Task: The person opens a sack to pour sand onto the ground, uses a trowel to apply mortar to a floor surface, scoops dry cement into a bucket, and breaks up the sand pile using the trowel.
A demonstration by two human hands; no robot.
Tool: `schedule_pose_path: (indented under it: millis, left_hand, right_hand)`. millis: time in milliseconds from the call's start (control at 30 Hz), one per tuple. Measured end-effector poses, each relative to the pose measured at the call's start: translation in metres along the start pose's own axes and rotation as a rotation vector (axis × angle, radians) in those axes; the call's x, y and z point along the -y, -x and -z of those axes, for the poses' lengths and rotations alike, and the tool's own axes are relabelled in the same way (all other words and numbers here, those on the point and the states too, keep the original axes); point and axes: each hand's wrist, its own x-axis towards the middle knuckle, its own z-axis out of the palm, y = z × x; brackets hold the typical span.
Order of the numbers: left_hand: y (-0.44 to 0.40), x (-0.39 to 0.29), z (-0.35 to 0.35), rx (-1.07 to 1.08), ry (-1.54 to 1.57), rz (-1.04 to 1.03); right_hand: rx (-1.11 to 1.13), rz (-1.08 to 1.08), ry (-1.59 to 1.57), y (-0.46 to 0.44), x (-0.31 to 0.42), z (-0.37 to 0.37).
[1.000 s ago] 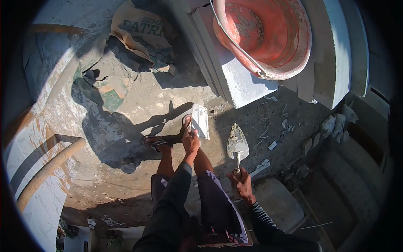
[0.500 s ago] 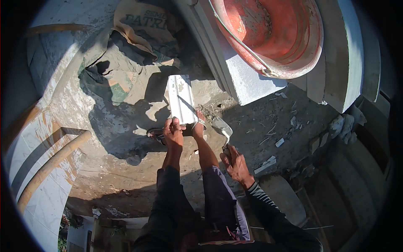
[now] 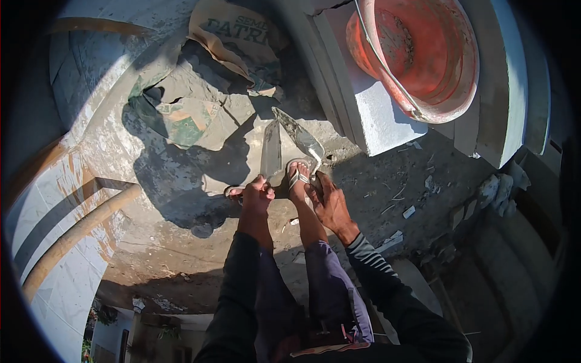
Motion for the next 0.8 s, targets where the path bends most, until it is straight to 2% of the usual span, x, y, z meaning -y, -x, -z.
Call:
schedule_pose_path:
  millis: [67,200,233,300,333,367,400,467,533,567,667,700,733,800]
  left_hand:
    - [-0.031,0.040,0.019,0.194,0.196,0.234]
    - [-0.033,0.128,-0.025,-0.064,0.051,0.345]
    - [-0.046,0.151,-0.020,-0.057,0.089,0.384]
    - [-0.116,0.212,0.009,0.098,0.238,0.492]
    - [-0.162,0.245,0.020,0.205,0.275,0.561]
    - [-0.170,0.247,-0.002,0.258,0.095,0.568]
    - [-0.177,0.248,-0.025,0.316,-0.085,0.571]
    - [-0.152,0.212,-0.070,0.399,-0.446,0.548]
    - [-0.097,0.156,-0.108,0.248,-0.581,0.326]
    - [-0.111,0.144,-0.099,0.254,-0.596,0.268]
    - [-0.164,0.080,-0.035,-0.065,-0.689,0.045]
    - [-0.144,0.038,-0.025,-0.273,-0.737,-0.131]
    - [-0.143,0.008,0.000,-0.513,-0.779,-0.409]
    - [-0.104,-0.076,0.033,-0.681,-0.693,-0.514]
  right_hand:
    - [-0.102,-0.014,0.060,0.016,-0.029,0.005]
    - [-0.143,-0.132,0.050,0.081,-0.074,0.025]
    - [-0.164,-0.131,0.044,0.099,-0.084,0.029]
    - [-0.184,-0.132,0.055,0.129,-0.096,0.039]
    - [-0.190,-0.239,0.049,0.140,-0.097,0.045]
    - [-0.193,-0.347,0.040,0.147,-0.097,0.050]
    - [-0.192,-0.349,0.048,0.151,-0.099,0.055]
    - [-0.201,-0.445,0.079,0.152,-0.099,0.059]
    - [-0.238,-0.385,0.019,0.140,-0.093,0.055]
    - [-0.165,-0.348,0.092,0.126,-0.089,0.054]
    - [-0.038,-0.223,0.124,0.062,-0.065,0.032]
    - [0.007,-0.149,0.141,0.033,-0.059,0.019]
    - [-0.016,0.003,0.181,0.000,-0.055,0.003]
    - [-0.122,0.136,0.223,-0.076,-0.023,-0.021]
